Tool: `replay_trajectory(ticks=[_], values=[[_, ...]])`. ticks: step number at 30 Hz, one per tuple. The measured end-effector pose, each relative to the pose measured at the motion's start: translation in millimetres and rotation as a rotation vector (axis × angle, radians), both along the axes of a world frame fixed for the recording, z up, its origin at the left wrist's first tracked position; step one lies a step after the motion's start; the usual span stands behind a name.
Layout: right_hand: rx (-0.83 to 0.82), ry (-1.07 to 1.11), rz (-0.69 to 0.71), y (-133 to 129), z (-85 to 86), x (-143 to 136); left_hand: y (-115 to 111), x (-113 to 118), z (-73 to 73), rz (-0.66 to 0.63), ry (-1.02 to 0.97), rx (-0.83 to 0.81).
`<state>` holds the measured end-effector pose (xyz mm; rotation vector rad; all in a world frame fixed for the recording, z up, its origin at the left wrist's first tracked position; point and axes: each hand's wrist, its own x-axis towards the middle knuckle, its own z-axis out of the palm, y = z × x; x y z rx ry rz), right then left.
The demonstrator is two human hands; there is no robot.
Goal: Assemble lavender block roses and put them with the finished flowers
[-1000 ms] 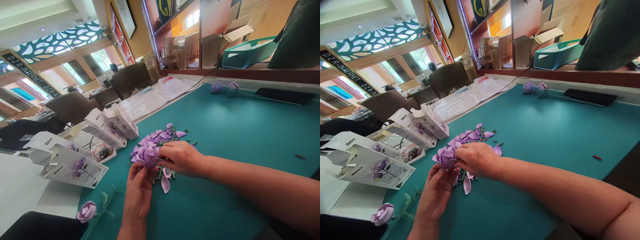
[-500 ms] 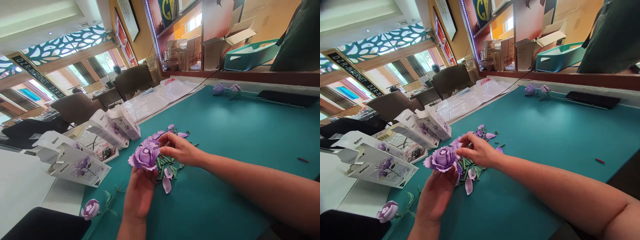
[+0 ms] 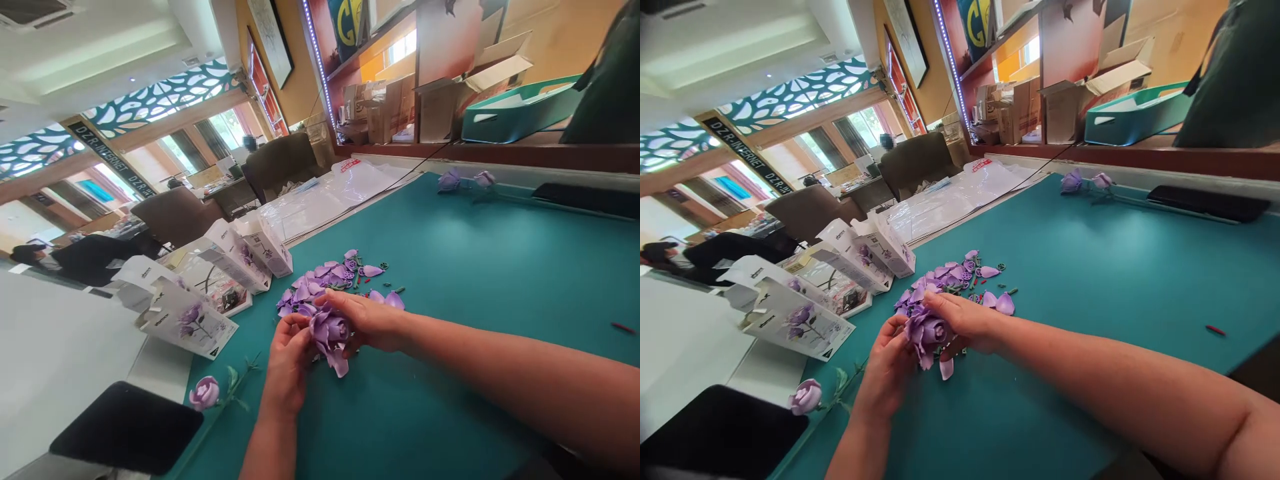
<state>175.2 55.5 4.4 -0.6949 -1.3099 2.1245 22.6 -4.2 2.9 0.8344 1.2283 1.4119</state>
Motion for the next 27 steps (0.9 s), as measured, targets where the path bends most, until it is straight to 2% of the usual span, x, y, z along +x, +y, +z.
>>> replay_trajectory(ticks=[5, 9, 10, 13, 15, 17, 21, 27], values=[[-0.223, 0.095, 0.081, -2, -10.6, -7, -6, 0, 14.1, 0.075, 0.187, 0.047], [-0.275, 0.144, 0.087, -1, -10.0, -8, -29, -18, 35.5, 0.210, 0.367, 0.133], [-0.266, 0.165, 0.086, -1, -9.1, -7, -38, -26, 39.8, 0.290, 0.426, 0.165], [-0.242, 0.188, 0.096, -1, -5.8, -5, -67, -61, 45.5, 0.737, 0.731, 0.295], [-0.233, 0.183, 0.095, -2, -3.8, -4, -83, -89, 43.3, 1.027, 0.905, 0.257], [-0.233, 0.179, 0.079, -3, -2.1, -4, -92, -113, 37.3, 1.152, 0.969, 0.203], [-0.263, 0.165, 0.033, -5, 1.3, -3, -92, -141, 19.9, 1.202, 1.109, 0.085], [-0.305, 0.167, -0.014, -5, 7.2, 0, -73, -150, -0.9, 1.243, 1.194, -0.074]])
